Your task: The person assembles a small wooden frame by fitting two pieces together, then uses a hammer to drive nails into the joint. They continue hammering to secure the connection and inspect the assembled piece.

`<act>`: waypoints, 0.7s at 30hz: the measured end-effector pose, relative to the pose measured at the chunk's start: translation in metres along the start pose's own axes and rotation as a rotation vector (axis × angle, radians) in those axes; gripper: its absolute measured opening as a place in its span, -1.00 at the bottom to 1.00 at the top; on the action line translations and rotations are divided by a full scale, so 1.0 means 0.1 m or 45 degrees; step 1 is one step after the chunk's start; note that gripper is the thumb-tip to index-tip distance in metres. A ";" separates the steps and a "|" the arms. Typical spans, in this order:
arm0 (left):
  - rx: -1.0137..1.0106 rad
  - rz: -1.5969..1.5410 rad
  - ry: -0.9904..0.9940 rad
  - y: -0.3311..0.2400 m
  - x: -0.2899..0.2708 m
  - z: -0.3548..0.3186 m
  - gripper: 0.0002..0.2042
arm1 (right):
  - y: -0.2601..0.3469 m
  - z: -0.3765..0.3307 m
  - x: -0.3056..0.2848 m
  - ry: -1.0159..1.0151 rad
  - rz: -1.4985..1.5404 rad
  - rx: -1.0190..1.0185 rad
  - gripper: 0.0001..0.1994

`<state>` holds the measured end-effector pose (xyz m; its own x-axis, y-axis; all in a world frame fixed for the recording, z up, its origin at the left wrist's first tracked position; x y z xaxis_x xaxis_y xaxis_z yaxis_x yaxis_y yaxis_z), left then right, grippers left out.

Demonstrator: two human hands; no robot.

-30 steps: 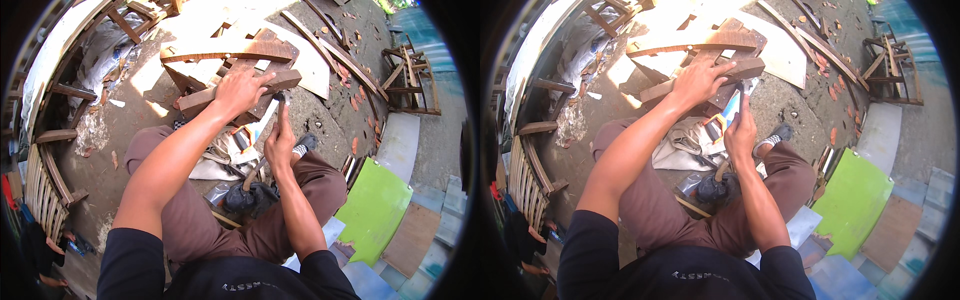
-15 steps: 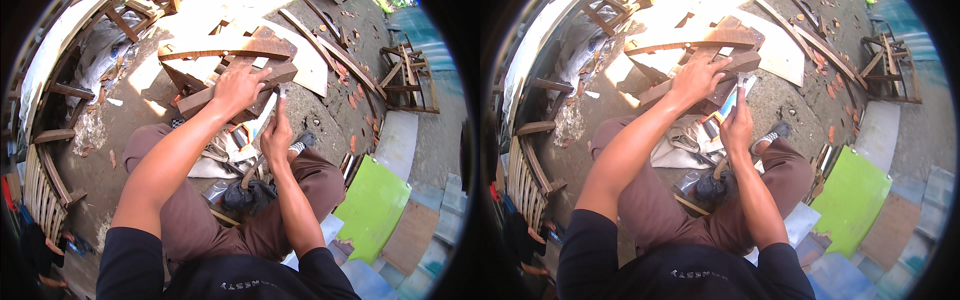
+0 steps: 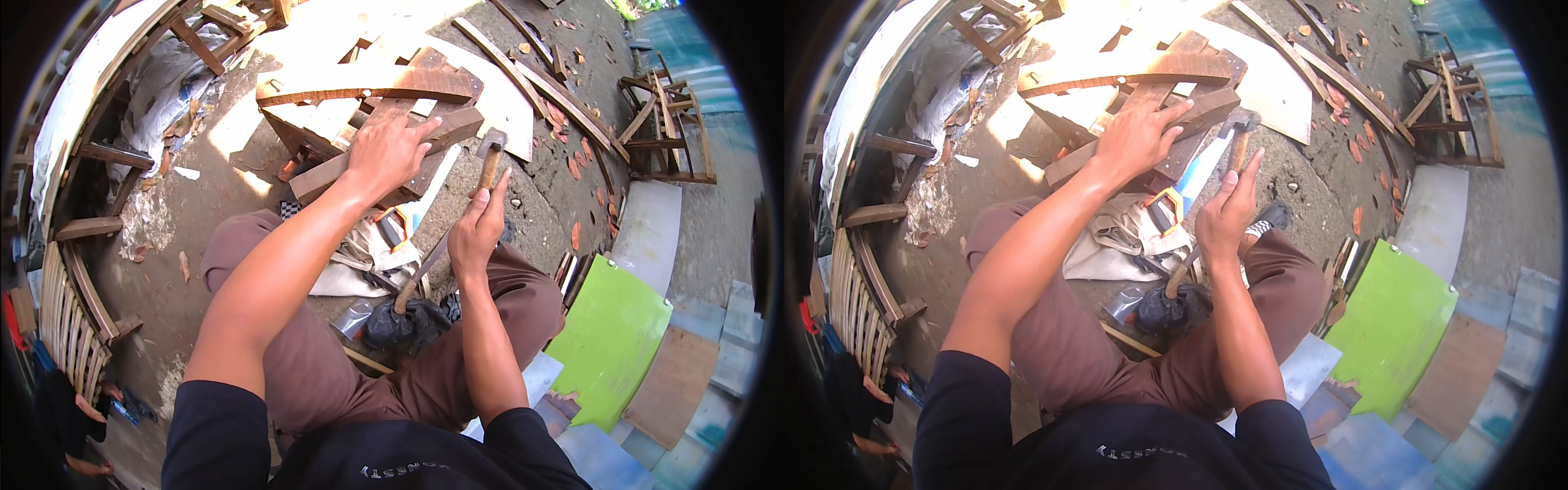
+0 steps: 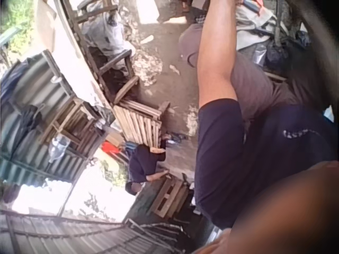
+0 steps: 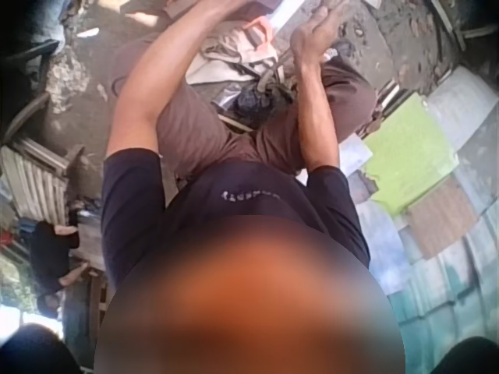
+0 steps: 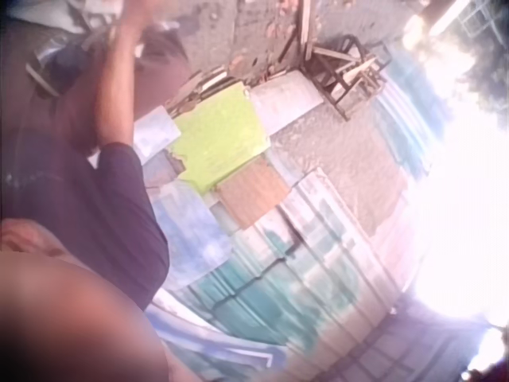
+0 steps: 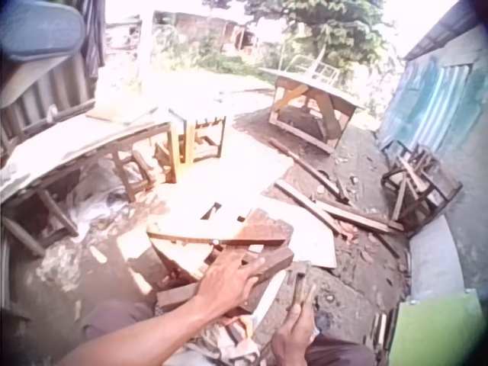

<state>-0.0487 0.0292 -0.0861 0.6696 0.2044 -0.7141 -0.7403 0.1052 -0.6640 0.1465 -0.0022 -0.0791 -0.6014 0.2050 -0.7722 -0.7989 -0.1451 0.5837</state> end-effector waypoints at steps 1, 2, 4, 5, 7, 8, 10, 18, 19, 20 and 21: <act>-0.009 -0.002 0.017 0.01 0.01 0.01 -0.58 | -0.01 0.04 -0.05 -0.004 -0.013 -0.109 -0.50; -0.026 -0.033 0.020 0.02 0.00 0.03 -0.58 | -0.04 0.07 -0.07 0.123 0.082 -0.071 -0.59; -0.069 -0.071 0.042 0.05 -0.02 0.07 -0.57 | -0.10 0.05 -0.09 0.395 0.435 0.193 -0.73; -0.074 -0.093 0.046 0.05 -0.03 0.09 -0.57 | -0.11 0.01 -0.09 0.358 0.476 0.223 -0.82; -0.104 -0.126 0.075 0.06 -0.04 0.10 -0.56 | -0.13 -0.05 -0.06 0.237 0.514 0.235 -0.75; -0.088 -0.115 0.060 0.05 -0.05 0.10 -0.56 | -0.14 -0.07 -0.03 0.173 0.540 0.225 -0.70; -0.076 -0.090 0.043 0.03 -0.05 0.07 -0.56 | -0.15 -0.05 0.11 0.139 0.439 0.076 -0.81; -0.004 0.038 0.013 -0.07 0.00 -0.03 -0.56 | -0.39 0.11 0.57 0.226 0.090 -0.097 -0.84; 0.002 0.039 0.018 -0.07 -0.01 -0.03 -0.56 | -0.43 0.10 0.61 0.269 0.082 -0.042 -0.84; 0.015 0.040 -0.010 -0.07 -0.01 -0.03 -0.56 | -0.47 0.09 0.66 0.297 0.073 0.017 -0.83; 0.015 0.044 -0.012 -0.07 -0.01 -0.03 -0.57 | -0.49 0.09 0.70 0.239 0.236 -0.029 -0.82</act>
<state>-0.0437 0.0255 -0.0814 0.6427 0.2172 -0.7347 -0.7639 0.1095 -0.6360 0.1435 0.0281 -0.1593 -0.7265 -0.0101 -0.6870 -0.6738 -0.1858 0.7152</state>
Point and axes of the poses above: each hand's wrist, its own z-axis towards the middle knuckle, its own x-axis out of the palm, y = z × x, the point moved 2 cm from there along z, towards the middle knuckle, and after that the axes turned 15 degrees about -z, right-handed, at the moved point
